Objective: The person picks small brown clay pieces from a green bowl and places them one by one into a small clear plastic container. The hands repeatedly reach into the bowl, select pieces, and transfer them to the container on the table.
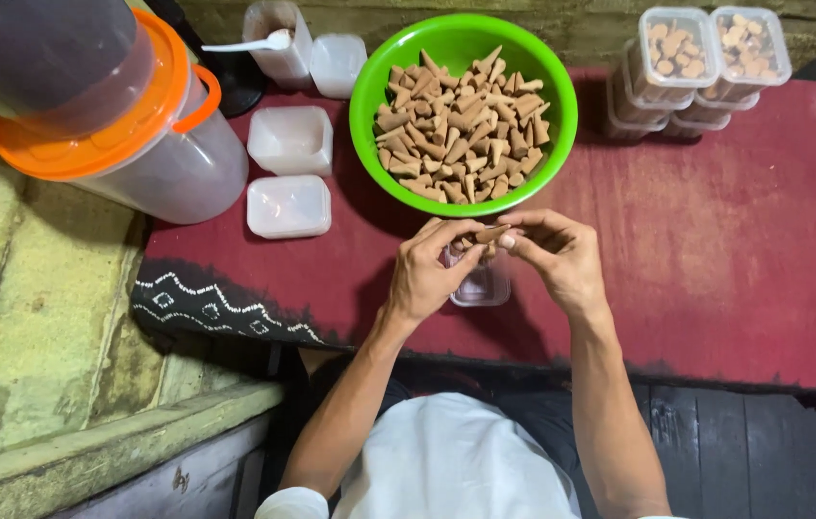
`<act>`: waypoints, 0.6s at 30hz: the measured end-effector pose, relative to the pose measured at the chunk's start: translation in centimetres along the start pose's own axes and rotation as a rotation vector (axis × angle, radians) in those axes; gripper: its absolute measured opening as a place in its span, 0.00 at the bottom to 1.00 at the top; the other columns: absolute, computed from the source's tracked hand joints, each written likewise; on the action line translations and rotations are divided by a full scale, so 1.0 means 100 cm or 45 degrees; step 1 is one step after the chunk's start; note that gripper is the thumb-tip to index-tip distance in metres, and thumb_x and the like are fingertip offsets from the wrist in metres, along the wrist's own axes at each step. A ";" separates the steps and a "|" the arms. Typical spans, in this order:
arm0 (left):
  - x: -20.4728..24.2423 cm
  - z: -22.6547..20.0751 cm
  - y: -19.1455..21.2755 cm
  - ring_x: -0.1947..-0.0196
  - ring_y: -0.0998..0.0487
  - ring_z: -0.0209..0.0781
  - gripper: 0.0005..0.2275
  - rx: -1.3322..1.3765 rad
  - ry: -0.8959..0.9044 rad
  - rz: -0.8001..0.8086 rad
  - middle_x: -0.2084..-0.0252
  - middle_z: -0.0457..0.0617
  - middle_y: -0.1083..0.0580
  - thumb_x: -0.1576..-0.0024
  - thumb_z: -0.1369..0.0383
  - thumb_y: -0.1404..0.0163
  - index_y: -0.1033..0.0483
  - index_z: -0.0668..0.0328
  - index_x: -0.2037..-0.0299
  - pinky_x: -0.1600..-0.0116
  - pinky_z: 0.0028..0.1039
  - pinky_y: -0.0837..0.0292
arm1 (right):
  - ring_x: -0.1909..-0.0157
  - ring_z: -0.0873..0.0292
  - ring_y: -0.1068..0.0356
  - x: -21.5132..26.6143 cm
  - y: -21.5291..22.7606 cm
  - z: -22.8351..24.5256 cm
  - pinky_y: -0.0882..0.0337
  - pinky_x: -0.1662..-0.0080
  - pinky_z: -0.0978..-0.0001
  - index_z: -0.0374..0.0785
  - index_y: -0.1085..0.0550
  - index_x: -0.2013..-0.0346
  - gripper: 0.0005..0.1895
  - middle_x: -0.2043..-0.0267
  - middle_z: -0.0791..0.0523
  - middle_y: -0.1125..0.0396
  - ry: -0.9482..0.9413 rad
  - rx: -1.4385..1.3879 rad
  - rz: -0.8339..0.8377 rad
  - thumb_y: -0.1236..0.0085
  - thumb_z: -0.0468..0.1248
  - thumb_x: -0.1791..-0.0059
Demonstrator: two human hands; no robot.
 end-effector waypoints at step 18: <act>0.033 0.000 0.003 0.69 0.20 0.39 0.09 0.065 0.120 -0.071 0.62 0.47 0.20 0.46 0.73 0.39 0.19 0.52 0.57 0.63 0.25 0.22 | 0.68 0.67 0.33 0.027 0.007 -0.018 0.31 0.61 0.75 0.35 0.18 0.60 0.06 0.72 0.55 0.26 0.032 0.299 -0.008 0.32 0.29 0.52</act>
Point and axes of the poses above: each hand's wrist, its own x-axis away from the middle knuckle, its own y-axis out of the back of the hand, z = x × y, the point moved 3 cm from there along -x, towards the middle knuckle
